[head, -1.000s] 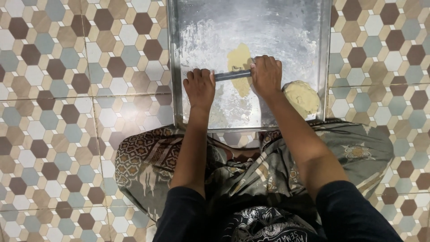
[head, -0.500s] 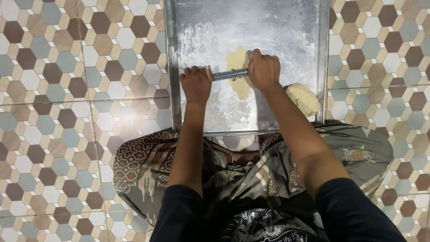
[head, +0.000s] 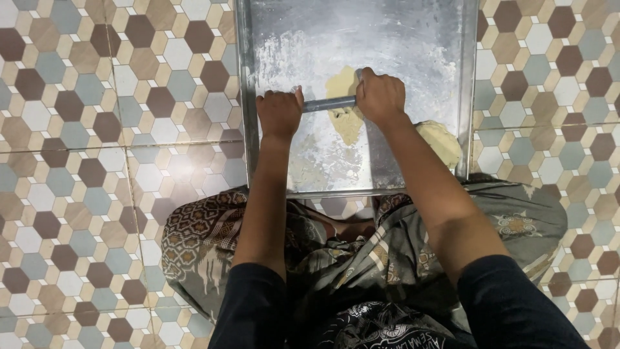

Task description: Rolling out dough on a metal tray and using a star-shaped cutter to create cookie shapes.

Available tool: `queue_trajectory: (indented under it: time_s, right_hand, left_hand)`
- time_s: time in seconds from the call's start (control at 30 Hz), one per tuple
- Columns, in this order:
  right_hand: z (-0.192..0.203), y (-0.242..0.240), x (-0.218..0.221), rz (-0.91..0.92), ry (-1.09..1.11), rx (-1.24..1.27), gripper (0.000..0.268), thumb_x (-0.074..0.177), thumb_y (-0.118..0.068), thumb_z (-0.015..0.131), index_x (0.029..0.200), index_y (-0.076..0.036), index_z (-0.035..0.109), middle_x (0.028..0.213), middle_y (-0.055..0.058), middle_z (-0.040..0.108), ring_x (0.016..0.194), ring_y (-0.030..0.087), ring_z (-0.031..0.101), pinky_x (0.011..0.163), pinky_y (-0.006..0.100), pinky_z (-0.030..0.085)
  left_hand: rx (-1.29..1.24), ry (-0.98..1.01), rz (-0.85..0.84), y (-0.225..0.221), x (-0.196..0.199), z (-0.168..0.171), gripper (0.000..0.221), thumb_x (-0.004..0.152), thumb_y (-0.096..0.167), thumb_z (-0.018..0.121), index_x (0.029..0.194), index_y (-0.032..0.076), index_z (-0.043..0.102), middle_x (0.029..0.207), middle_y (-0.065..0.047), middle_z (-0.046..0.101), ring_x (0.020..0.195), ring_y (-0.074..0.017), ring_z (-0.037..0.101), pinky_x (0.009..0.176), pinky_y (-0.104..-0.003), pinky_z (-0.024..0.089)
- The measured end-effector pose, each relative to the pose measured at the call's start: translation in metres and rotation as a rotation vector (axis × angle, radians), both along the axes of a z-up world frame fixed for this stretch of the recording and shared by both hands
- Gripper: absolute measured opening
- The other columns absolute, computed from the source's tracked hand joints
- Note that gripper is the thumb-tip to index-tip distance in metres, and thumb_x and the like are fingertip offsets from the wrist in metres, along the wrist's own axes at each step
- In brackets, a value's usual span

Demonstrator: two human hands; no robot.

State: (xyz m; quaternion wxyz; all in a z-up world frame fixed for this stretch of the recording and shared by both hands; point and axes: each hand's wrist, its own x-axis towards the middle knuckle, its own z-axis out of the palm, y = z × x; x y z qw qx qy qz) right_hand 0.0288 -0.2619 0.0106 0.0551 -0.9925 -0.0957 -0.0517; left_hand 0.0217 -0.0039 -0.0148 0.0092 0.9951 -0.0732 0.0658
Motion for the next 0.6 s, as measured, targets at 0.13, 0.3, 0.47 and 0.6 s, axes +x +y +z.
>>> queue_trajectory:
  time_s: [0.13, 0.3, 0.47, 0.6]
  right_hand:
    - [0.010, 0.004, -0.015, 0.058, -0.083, -0.021, 0.012, 0.100, -0.017, 0.052, 0.089, -0.017, 0.056, 0.052, 0.001, 0.056, 0.048, 0.018, 0.062, 0.056, 0.032, 0.042]
    - [0.013, 0.005, -0.035, 0.089, -0.273, 0.033, 0.025, 0.111, -0.036, 0.044, 0.100, -0.015, 0.054, 0.064, 0.001, 0.057, 0.062, 0.021, 0.065, 0.064, 0.037, 0.044]
    - [0.022, 0.007, -0.050, 0.076, -0.244, 0.030, 0.037, 0.113, -0.043, 0.037, 0.101, -0.013, 0.056, 0.077, 0.004, 0.055, 0.074, 0.024, 0.063, 0.070, 0.040, 0.043]
    - [0.018, 0.005, -0.058, 0.078, -0.253, -0.001, 0.048, 0.114, -0.049, 0.031, 0.101, -0.014, 0.061, 0.084, 0.002, 0.055, 0.078, 0.022, 0.061, 0.073, 0.038, 0.040]
  left_hand:
    - [-0.093, -0.060, -0.015, -0.002, -0.021, 0.032, 0.057, 0.107, 0.035, 0.037, 0.067, 0.015, 0.072, 0.056, -0.004, 0.061, 0.065, -0.0249, 0.067, 0.063, -0.040, 0.046]
    - [-0.203, -0.118, 0.008, -0.005, -0.042, 0.036, 0.050, 0.109, 0.041, 0.042, 0.090, 0.013, 0.079, 0.079, -0.008, 0.070, 0.086, -0.0297, 0.070, 0.070, -0.043, 0.050]
    - [-0.236, -0.177, -0.020, -0.004, -0.051, 0.030, 0.042, 0.107, 0.040, 0.050, 0.088, 0.012, 0.076, 0.084, -0.010, 0.070, 0.091, -0.0325, 0.070, 0.073, -0.044, 0.052]
    - [-0.204, -0.227, -0.049, -0.003, -0.058, 0.010, 0.036, 0.104, 0.044, 0.056, 0.089, 0.013, 0.067, 0.087, -0.009, 0.065, 0.095, -0.0320, 0.067, 0.073, -0.045, 0.053]
